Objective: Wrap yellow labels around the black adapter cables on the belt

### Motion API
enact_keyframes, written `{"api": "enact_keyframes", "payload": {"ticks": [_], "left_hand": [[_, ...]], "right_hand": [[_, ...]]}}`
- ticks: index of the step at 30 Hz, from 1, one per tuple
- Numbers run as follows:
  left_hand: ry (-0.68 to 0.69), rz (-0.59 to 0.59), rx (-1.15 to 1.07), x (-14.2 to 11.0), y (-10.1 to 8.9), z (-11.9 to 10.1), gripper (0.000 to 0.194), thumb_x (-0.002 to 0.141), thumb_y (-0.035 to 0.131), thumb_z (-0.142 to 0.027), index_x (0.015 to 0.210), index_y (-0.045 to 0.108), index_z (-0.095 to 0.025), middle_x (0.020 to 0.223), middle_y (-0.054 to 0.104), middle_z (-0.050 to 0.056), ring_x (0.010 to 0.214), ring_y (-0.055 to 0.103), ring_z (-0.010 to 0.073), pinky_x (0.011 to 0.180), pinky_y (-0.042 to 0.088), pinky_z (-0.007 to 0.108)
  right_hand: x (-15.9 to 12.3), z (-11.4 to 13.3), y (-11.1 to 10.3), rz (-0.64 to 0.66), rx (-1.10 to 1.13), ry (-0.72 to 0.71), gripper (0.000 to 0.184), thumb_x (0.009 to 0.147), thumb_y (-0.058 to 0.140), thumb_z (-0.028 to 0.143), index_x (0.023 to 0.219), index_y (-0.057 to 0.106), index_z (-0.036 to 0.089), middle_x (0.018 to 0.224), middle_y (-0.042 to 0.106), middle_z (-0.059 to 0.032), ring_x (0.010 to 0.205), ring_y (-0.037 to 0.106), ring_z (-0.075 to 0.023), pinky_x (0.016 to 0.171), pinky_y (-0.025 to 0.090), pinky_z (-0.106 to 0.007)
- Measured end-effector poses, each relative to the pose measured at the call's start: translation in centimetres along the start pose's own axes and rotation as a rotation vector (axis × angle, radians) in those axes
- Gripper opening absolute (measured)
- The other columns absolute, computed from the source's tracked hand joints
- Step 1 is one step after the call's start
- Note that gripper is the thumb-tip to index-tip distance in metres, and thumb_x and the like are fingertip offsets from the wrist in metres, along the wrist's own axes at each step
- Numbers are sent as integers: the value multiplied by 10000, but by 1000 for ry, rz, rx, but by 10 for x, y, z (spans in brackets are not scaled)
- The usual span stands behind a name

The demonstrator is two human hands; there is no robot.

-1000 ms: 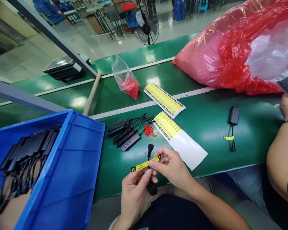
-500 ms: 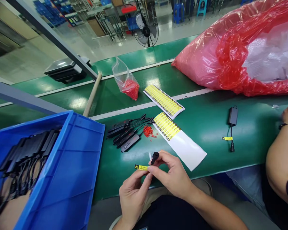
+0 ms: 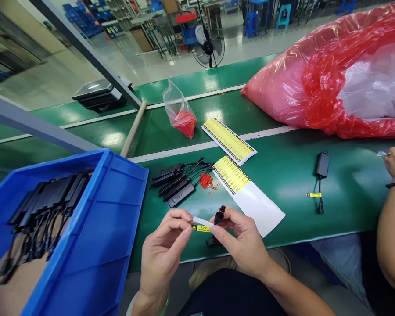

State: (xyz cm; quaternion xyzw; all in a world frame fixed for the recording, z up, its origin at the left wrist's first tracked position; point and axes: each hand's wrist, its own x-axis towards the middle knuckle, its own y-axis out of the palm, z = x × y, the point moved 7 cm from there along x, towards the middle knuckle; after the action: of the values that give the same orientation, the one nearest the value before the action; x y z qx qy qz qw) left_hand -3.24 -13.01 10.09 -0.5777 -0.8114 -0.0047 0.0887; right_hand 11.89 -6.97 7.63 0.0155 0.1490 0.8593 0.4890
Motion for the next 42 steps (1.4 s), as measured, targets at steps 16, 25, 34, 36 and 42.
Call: {"api": "enact_keyframes", "payload": {"ticks": [16, 25, 34, 36, 42], "left_hand": [[-74, 41, 62, 8, -3, -5, 92, 870, 629, -181, 780, 648, -174, 909, 628, 68, 874, 587, 182, 780, 479, 266], [-128, 56, -22, 9, 0, 1, 90, 873, 633, -178, 783, 642, -177, 854, 656, 42, 813, 602, 153, 749, 483, 232], [-161, 37, -61, 9, 0, 4, 93, 863, 642, -170, 770, 640, -174, 840, 667, 33, 780, 613, 138, 711, 484, 216], [-158, 37, -64, 10, 0, 4, 97, 863, 641, -167, 767, 640, -174, 833, 668, 29, 769, 613, 133, 702, 483, 212], [-158, 28, -70, 9, 0, 3, 103, 859, 640, -159, 758, 637, -176, 818, 672, 19, 749, 613, 123, 677, 481, 201]], "right_hand": [[-3, 5, 2, -60, -116, -20, 108, 870, 664, 293, 833, 622, 201, 814, 626, -9, 716, 620, -141, 658, 539, -241], [-4, 10, 4, -74, -182, -53, 110, 870, 651, 270, 804, 597, 201, 792, 597, -4, 715, 605, -141, 681, 536, -249], [-2, 13, 5, -67, -236, -69, 84, 880, 640, 247, 814, 610, 205, 795, 595, 0, 728, 594, -135, 696, 532, -235], [-2, 14, 5, -69, -238, -74, 82, 880, 638, 238, 810, 608, 206, 792, 593, 4, 723, 594, -129, 686, 531, -225], [0, 15, 7, -75, -252, -98, 61, 876, 632, 209, 818, 612, 208, 799, 602, 10, 729, 603, -120, 688, 536, -206]]}}
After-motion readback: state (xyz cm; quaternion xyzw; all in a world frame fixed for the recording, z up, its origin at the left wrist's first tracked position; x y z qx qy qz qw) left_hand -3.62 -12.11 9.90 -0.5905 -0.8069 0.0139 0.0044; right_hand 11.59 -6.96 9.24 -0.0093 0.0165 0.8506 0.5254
